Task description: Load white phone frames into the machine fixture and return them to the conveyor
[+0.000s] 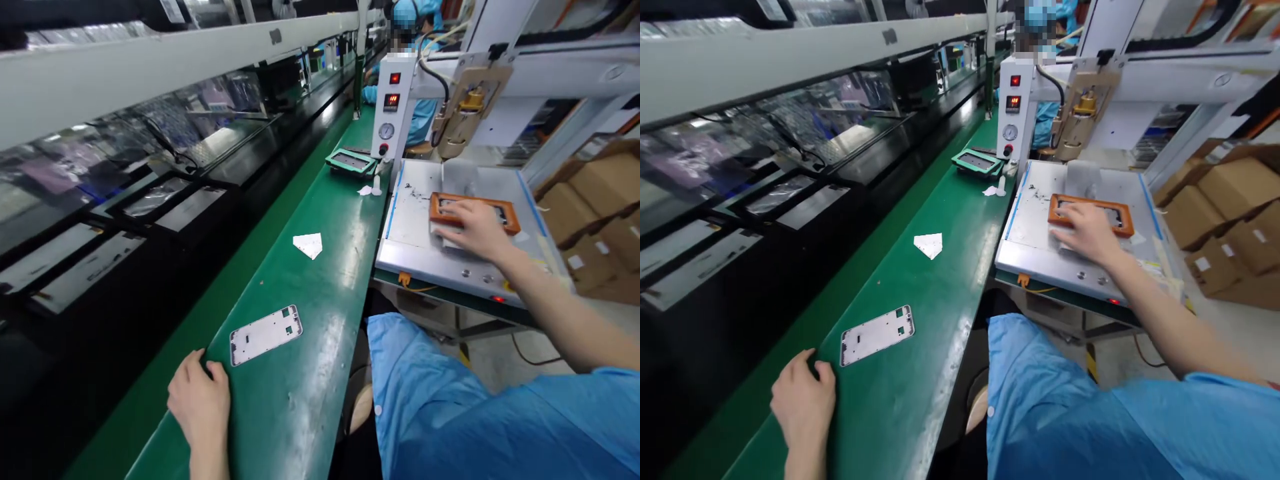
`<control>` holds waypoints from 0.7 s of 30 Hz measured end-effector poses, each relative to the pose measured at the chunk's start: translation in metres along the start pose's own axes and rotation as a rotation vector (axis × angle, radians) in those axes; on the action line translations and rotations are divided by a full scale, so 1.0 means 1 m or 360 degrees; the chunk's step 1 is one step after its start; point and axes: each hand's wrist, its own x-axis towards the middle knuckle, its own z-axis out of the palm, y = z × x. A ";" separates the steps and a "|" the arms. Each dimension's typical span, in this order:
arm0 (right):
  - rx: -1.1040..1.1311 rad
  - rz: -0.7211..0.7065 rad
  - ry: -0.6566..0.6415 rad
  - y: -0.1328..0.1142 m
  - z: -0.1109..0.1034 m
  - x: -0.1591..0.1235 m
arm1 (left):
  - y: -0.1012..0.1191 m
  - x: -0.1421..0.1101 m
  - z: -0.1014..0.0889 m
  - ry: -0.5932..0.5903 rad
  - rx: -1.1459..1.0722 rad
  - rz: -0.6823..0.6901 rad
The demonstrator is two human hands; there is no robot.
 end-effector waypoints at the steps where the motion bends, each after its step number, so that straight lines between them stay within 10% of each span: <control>1: -0.0137 0.0103 0.0002 0.024 -0.009 -0.005 | 0.000 0.001 0.001 -0.0006 -0.0005 0.0001; 8: -0.0479 0.0021 -0.0237 0.070 -0.022 -0.033 | 0.001 -0.001 -0.002 0.0008 -0.0038 -0.0009; 17: -0.0638 0.0252 0.0276 0.097 -0.071 0.070 | 0.005 -0.002 -0.006 -0.0025 -0.0046 -0.0033; 21: -0.0451 0.0051 0.0095 0.097 -0.062 0.070 | 0.003 -0.002 -0.004 -0.0034 -0.0085 -0.0037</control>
